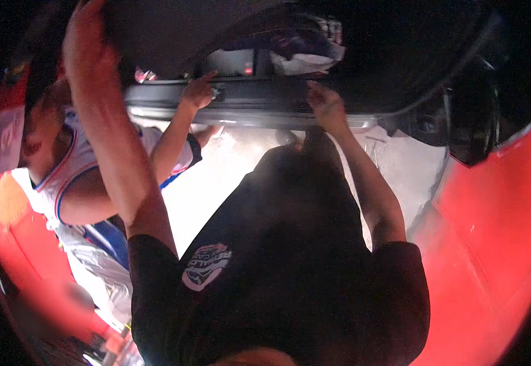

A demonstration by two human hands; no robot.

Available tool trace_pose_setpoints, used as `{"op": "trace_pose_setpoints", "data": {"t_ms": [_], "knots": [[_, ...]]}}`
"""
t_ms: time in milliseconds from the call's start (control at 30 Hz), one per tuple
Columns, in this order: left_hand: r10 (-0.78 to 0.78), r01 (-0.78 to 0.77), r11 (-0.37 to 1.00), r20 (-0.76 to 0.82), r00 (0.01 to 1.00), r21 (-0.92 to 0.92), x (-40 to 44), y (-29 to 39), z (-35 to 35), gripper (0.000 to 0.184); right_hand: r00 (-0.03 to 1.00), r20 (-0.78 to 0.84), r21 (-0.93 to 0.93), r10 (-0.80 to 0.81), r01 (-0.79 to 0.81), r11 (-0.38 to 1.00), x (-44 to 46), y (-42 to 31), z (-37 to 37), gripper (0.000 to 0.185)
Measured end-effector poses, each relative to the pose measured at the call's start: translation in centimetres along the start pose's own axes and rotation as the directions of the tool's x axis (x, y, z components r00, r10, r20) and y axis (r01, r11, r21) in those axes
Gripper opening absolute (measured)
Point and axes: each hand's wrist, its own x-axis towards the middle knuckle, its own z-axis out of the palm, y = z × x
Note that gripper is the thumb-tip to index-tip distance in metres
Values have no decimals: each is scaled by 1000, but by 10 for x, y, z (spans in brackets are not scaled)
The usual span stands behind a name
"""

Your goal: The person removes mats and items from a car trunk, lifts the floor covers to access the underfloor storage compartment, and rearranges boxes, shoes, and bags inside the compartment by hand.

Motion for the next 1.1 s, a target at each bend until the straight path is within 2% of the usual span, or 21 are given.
{"op": "trace_pose_setpoints", "data": {"t_ms": [33,100,200,267,300,333,400,433,467,500,533,600,667,733,767,867,933,1000,1033,1067,1100], "knots": [[32,-31,999,40,999,-25,-9,4,9,55,997,-24,-35,-78,77,996,-2,5,0,43],[-11,22,996,117,993,-92,7,-7,0,44,969,-83,-116,-235,225,968,-16,5,0,51],[-93,100,992,84,992,-83,4,-7,5,39,976,-182,-201,-120,83,976,-34,-57,1,65],[-109,113,990,53,993,-82,-1,-3,14,40,872,-284,-365,-398,285,886,-39,-97,7,82],[-126,130,987,47,991,-89,2,-3,17,41,830,-250,-512,-498,323,796,-37,-118,5,89],[-166,164,986,-89,982,-33,2,-7,24,44,788,-199,-642,-583,344,685,-34,-139,4,97],[-205,204,970,5,979,-134,8,-31,30,48,719,-140,-727,-680,392,564,-20,-176,9,104],[-164,228,934,237,958,-274,15,-47,29,50,711,-114,-751,-694,396,529,-10,-188,10,98],[-15,27,994,112,994,-106,14,-65,42,49,706,-71,-749,-705,429,505,-1,-196,8,101],[134,-132,985,-18,991,110,14,-84,54,48,720,-52,-712,-692,459,531,7,-199,7,98],[239,-242,969,65,969,51,9,-82,57,45,732,-29,-674,-681,489,554,15,-202,3,95],[66,-59,992,60,996,-114,-4,-87,71,40,690,-19,-634,-724,551,543,30,-167,-20,79],[-104,129,947,99,990,-295,-15,-96,86,34,684,76,-753,-726,517,408,33,-111,-66,63],[-168,198,902,112,979,-383,-20,-103,90,31,682,93,-817,-725,468,336,28,-124,-73,52],[-188,225,878,130,974,-422,-15,-110,92,30,664,17,-771,-747,485,413,29,-136,-67,48],[-90,163,813,156,984,-558,-15,-155,101,45,682,-45,-668,-730,523,530,44,-138,-94,33],[-157,252,835,228,961,-488,-23,-166,72,61,741,-62,-658,-668,473,586,62,-117,-126,20],[-271,461,704,396,877,-540,-43,-199,46,65,898,-283,-561,-337,130,818,59,-157,-108,26],[-381,505,716,335,861,-482,-58,-233,33,65,918,-371,-483,-140,-62,874,58,-169,-104,29],[-487,552,717,262,833,-425,-76,-274,19,64,916,-293,-566,-274,65,822,61,-150,-125,34],[-672,669,676,112,732,-309,-98,-310,7,60,894,-199,-631,-400,195,751,67,-118,-157,39]]}}
